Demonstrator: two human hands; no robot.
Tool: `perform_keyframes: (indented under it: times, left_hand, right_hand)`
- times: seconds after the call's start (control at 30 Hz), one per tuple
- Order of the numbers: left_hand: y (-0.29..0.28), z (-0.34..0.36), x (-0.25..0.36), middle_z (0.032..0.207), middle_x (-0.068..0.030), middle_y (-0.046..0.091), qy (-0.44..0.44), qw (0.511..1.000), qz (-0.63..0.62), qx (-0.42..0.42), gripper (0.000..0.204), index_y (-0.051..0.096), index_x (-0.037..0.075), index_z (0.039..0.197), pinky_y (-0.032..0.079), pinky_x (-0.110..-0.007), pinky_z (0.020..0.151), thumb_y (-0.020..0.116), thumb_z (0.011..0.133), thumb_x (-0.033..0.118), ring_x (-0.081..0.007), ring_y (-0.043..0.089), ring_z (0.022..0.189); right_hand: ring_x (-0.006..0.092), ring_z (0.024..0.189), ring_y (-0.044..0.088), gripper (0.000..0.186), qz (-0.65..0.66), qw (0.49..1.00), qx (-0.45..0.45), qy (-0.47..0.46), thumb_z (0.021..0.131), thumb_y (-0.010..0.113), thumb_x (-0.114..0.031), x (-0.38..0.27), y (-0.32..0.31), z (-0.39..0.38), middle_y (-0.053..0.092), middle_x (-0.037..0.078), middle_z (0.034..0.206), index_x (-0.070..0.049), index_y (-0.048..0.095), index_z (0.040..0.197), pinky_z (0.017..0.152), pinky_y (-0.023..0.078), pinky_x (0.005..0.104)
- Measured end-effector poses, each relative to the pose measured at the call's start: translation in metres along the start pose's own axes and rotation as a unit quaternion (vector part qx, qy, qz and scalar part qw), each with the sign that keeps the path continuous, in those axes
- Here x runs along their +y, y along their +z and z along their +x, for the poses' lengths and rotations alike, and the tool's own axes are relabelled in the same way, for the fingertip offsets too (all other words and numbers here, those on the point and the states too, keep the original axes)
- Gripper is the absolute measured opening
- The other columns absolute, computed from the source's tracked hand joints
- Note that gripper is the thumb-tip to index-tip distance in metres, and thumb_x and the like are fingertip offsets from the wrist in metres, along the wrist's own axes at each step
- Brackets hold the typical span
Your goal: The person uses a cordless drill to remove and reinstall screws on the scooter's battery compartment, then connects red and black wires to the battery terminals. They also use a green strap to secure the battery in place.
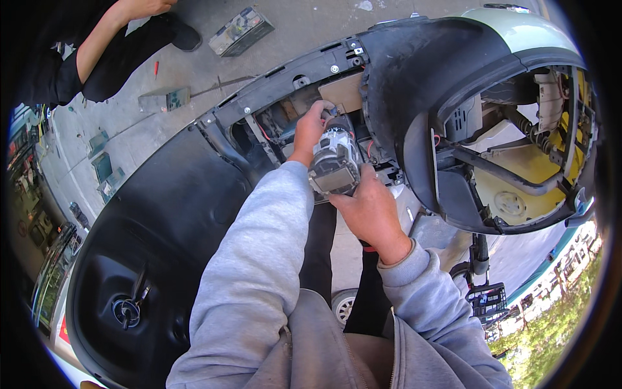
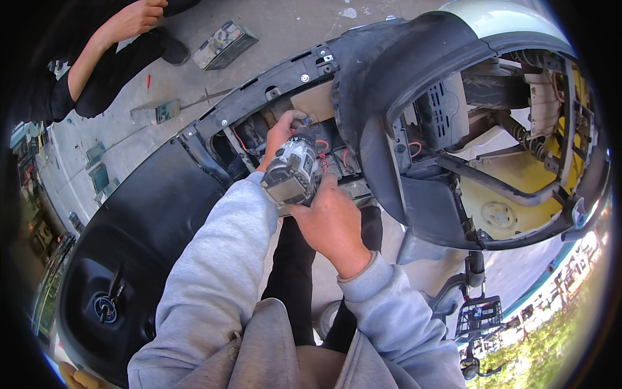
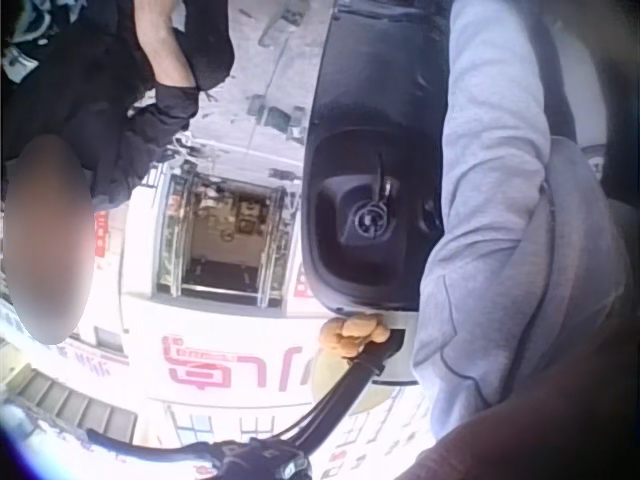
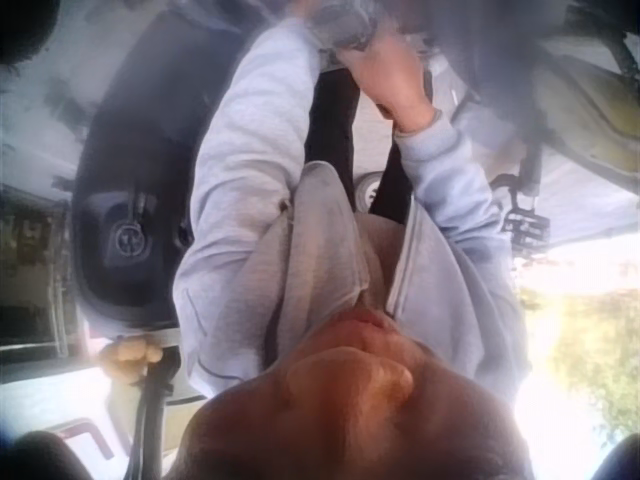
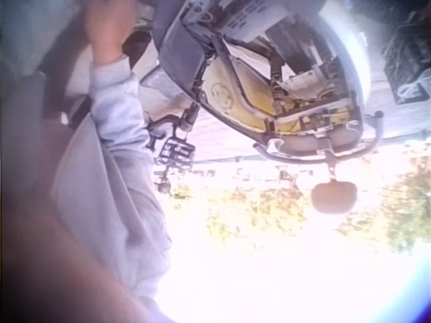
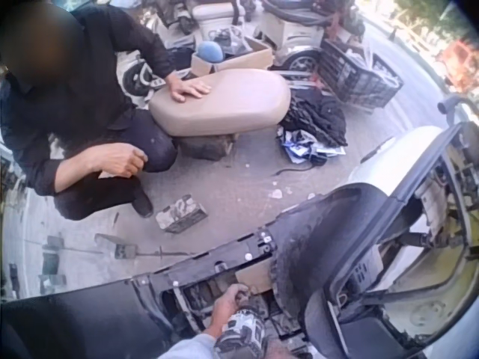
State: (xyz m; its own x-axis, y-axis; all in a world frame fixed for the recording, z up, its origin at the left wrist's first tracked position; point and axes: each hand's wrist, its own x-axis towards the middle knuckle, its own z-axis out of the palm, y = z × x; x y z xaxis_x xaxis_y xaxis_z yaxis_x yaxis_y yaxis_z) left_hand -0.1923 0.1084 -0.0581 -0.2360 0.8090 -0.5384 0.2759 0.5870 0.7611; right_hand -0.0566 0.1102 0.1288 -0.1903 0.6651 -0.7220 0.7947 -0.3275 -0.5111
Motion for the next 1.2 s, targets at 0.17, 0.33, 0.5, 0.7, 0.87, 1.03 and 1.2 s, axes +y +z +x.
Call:
perform_keyframes:
  times: [0.17,0.33,0.5,0.7,0.87,1.03,1.2]
  left_hand:
    - [0.001,-0.005,0.005,0.076,-0.0116,0.064,-0.017,1.000,-0.025,0.006,0.035,0.056,0.009,0.112,0.051,-0.038,0.068,0.071,0.081,0.006,-0.0281,0.065,0.071]
    - [-0.004,-0.004,0.010,0.081,-0.0124,0.063,0.022,1.000,-0.003,-0.001,0.035,0.058,0.010,0.113,0.051,-0.038,0.070,0.071,0.080,0.006,-0.0305,0.063,0.074]
    - [-0.004,-0.001,0.015,0.094,-0.0127,0.062,0.056,0.998,0.038,0.007,0.034,0.061,0.015,0.111,0.051,-0.041,0.074,0.072,0.080,0.007,-0.0331,0.063,0.084]
    - [0.001,-0.003,0.015,0.093,-0.0127,0.063,0.082,0.992,0.093,0.026,0.031,0.064,0.013,0.110,0.052,-0.039,0.073,0.071,0.081,0.004,-0.0341,0.063,0.082]
    - [0.006,-0.002,0.011,0.095,-0.0130,0.063,0.123,0.982,0.128,0.065,0.022,0.065,0.014,0.103,0.052,-0.042,0.073,0.070,0.083,0.012,-0.0375,0.062,0.085]
    - [0.011,0.000,0.008,0.093,-0.0121,0.063,0.114,0.979,0.150,0.072,0.016,0.064,0.011,0.100,0.052,-0.041,0.072,0.068,0.084,0.013,-0.0343,0.064,0.084]
    - [0.020,0.003,0.005,0.087,-0.0093,0.064,0.022,0.994,-0.011,0.109,0.013,0.058,0.004,0.099,0.051,-0.035,0.063,0.063,0.091,0.012,-0.0185,0.063,0.070]
  right_hand:
    - [0.0335,0.078,0.069,0.025,0.313,0.947,-0.005,0.071,0.084,0.069,-0.017,-0.008,0.008,0.009,0.070,0.018,0.085,0.004,0.064,0.098,0.071,0.052,0.0369]
    - [0.0123,0.063,0.059,0.013,0.245,0.969,0.013,-0.018,0.090,0.066,-0.012,0.003,0.010,0.006,0.064,0.004,0.073,0.001,0.064,0.089,0.059,0.047,0.0299]
    - [0.0268,0.075,0.068,0.015,0.222,0.975,0.028,0.008,0.083,0.070,-0.011,0.004,0.025,-0.003,0.070,0.013,0.082,0.000,0.066,0.093,0.068,0.052,0.0347]
    - [0.0246,0.075,0.068,0.015,0.214,0.976,0.040,0.003,0.083,0.070,-0.010,0.009,0.028,-0.005,0.070,0.012,0.081,0.000,0.066,0.093,0.067,0.052,0.0339]
    - [0.0101,0.066,0.061,0.011,0.271,0.962,0.037,-0.004,0.091,0.066,-0.008,0.017,0.026,-0.009,0.066,0.004,0.078,0.002,0.063,0.094,0.060,0.048,0.0286]
    - [0.0164,0.064,0.062,0.012,0.236,0.971,0.024,-0.024,0.090,0.065,-0.008,0.020,0.018,-0.027,0.066,0.007,0.077,0.002,0.063,0.096,0.062,0.048,0.0309]
    - [0.0261,0.073,0.064,0.015,0.194,0.979,0.035,-0.044,0.087,0.069,-0.010,0.028,0.009,-0.060,0.066,0.012,0.083,0.002,0.063,0.095,0.067,0.049,0.0368]
